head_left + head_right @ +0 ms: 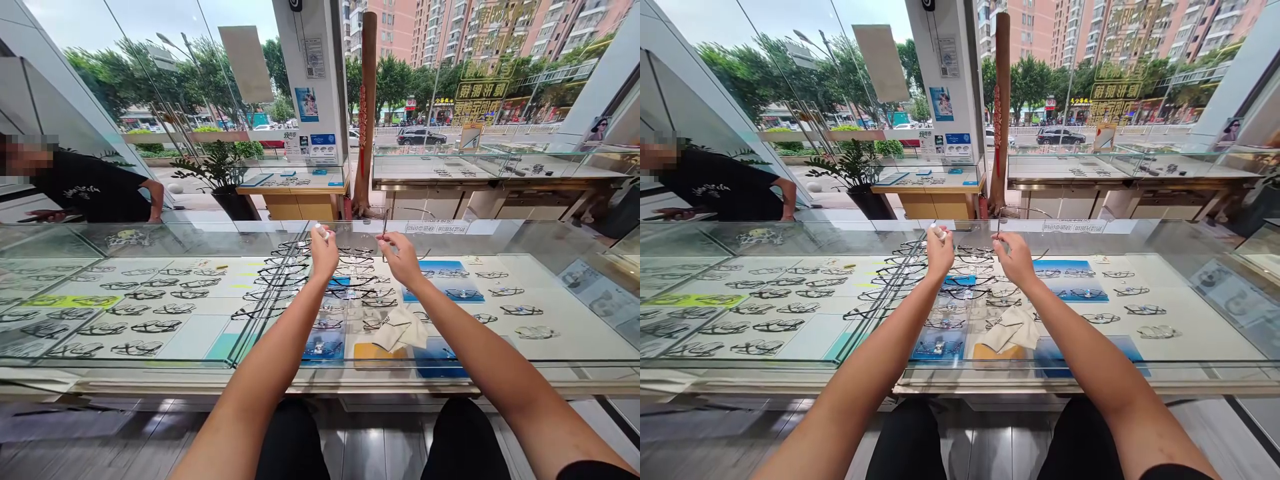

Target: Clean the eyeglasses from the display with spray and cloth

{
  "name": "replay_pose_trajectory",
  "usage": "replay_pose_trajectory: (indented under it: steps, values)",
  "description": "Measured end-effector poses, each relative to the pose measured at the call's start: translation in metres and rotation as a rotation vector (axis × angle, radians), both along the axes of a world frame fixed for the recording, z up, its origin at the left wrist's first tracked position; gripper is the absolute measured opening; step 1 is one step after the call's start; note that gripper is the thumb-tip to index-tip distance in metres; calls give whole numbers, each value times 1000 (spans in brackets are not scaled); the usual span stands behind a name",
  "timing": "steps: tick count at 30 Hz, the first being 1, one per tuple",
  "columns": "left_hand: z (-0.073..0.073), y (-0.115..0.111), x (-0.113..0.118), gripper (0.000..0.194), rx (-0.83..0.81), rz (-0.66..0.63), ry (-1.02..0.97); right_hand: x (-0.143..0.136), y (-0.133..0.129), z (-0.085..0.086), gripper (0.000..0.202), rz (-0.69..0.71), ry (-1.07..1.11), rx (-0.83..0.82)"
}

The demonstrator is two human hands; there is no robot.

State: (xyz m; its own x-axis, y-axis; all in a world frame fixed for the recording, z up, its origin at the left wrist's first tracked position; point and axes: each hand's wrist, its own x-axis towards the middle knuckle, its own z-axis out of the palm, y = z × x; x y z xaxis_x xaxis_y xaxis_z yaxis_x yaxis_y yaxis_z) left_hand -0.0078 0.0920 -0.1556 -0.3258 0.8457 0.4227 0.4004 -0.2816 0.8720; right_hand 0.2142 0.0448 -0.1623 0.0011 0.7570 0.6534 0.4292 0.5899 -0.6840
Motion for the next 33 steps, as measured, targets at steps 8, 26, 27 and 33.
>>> replay_pose_trajectory:
  steps: [8, 26, 27, 33]
  values:
    - [10, -10, 16, 57, -9, -572, -368, -1, 2, 5, 39, 127, 224, -133]
    - [28, -27, 18, 55, -283, -904, -619, 1, 0, 12, 43, 311, 336, -304]
    - [30, -28, 18, 52, -296, -916, -616, 0, -1, 12, 43, 321, 338, -314]
    - [35, -33, 18, 76, -338, -936, -510, -2, -7, 18, 42, 391, 314, -358]
